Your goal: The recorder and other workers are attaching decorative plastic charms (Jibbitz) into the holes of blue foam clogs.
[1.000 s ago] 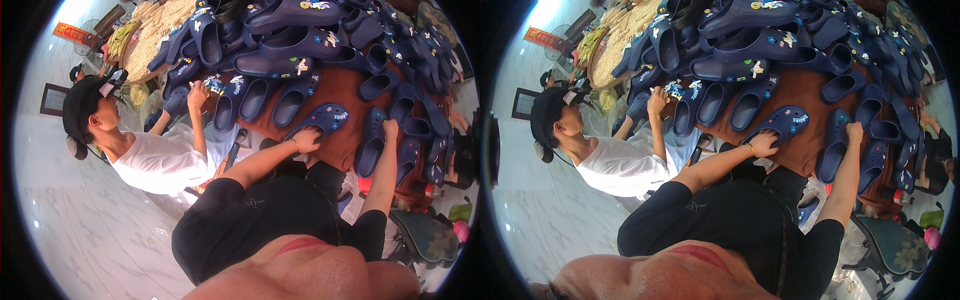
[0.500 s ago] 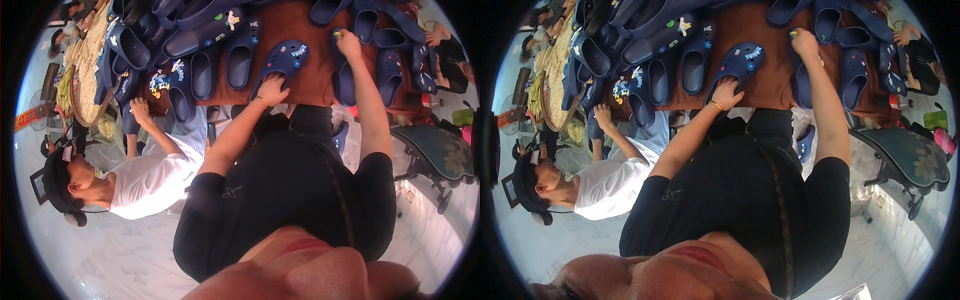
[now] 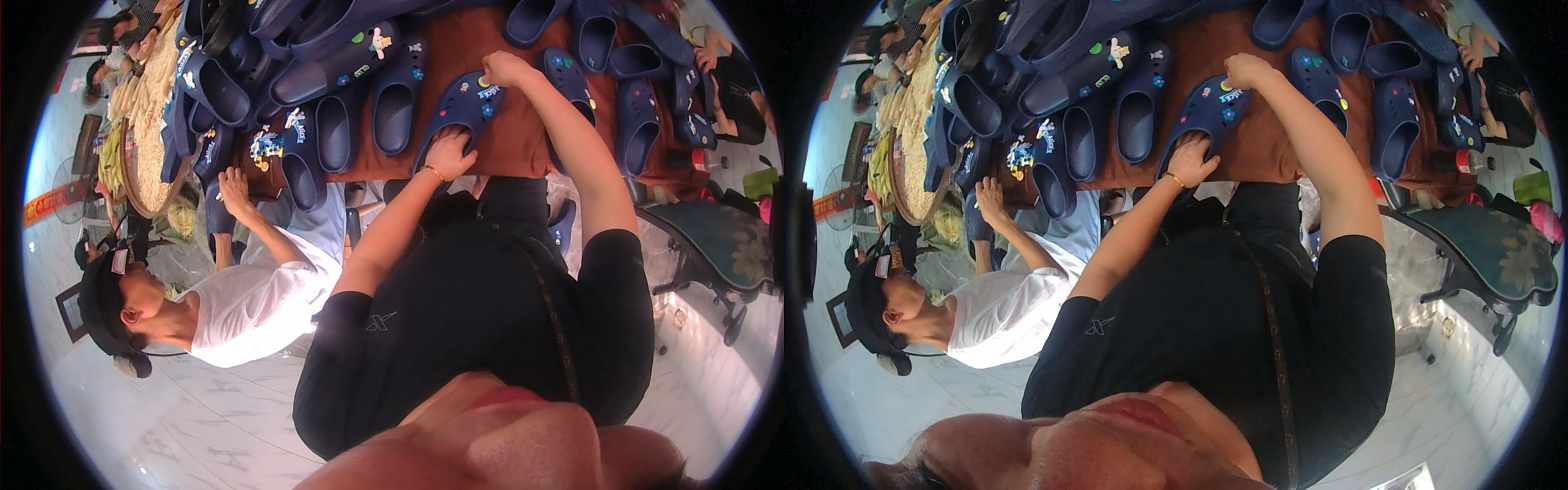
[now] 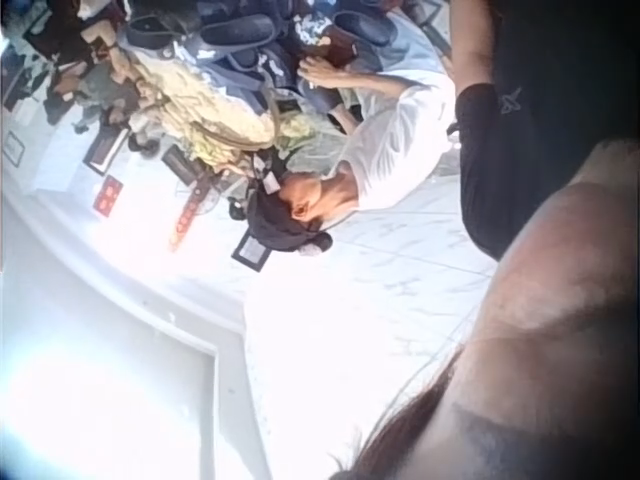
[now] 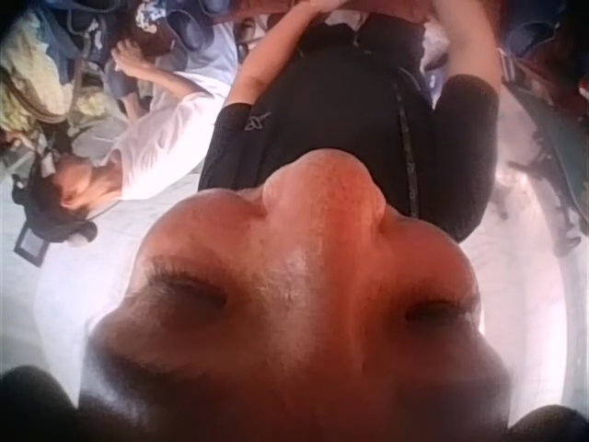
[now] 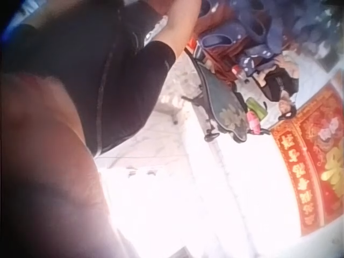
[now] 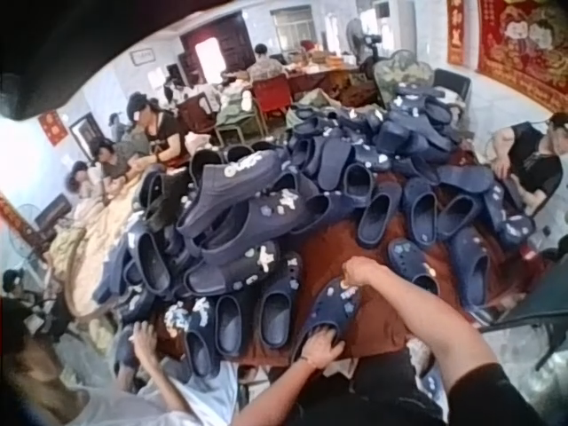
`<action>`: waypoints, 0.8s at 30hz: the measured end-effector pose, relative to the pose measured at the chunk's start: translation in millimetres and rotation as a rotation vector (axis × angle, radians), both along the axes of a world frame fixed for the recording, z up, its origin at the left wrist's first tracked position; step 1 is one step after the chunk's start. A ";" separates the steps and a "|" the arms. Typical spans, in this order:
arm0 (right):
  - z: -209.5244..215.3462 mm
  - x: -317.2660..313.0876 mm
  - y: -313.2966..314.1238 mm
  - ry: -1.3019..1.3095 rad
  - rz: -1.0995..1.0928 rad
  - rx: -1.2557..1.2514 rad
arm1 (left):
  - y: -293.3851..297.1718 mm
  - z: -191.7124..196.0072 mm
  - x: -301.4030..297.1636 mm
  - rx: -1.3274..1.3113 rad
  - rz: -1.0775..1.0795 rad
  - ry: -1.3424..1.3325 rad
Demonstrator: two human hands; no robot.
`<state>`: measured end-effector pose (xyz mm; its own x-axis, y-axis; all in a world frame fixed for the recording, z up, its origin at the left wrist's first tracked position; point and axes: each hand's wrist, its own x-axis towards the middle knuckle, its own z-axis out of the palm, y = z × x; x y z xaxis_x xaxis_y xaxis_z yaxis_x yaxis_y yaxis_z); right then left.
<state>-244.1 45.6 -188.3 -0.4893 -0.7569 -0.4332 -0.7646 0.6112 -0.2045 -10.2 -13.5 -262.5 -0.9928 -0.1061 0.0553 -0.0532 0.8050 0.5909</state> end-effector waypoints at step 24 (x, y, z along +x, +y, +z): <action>-5.3 9.7 15.3 -0.061 -0.239 -0.328 | 3.5 2.0 -3.6 -0.024 -0.014 0.108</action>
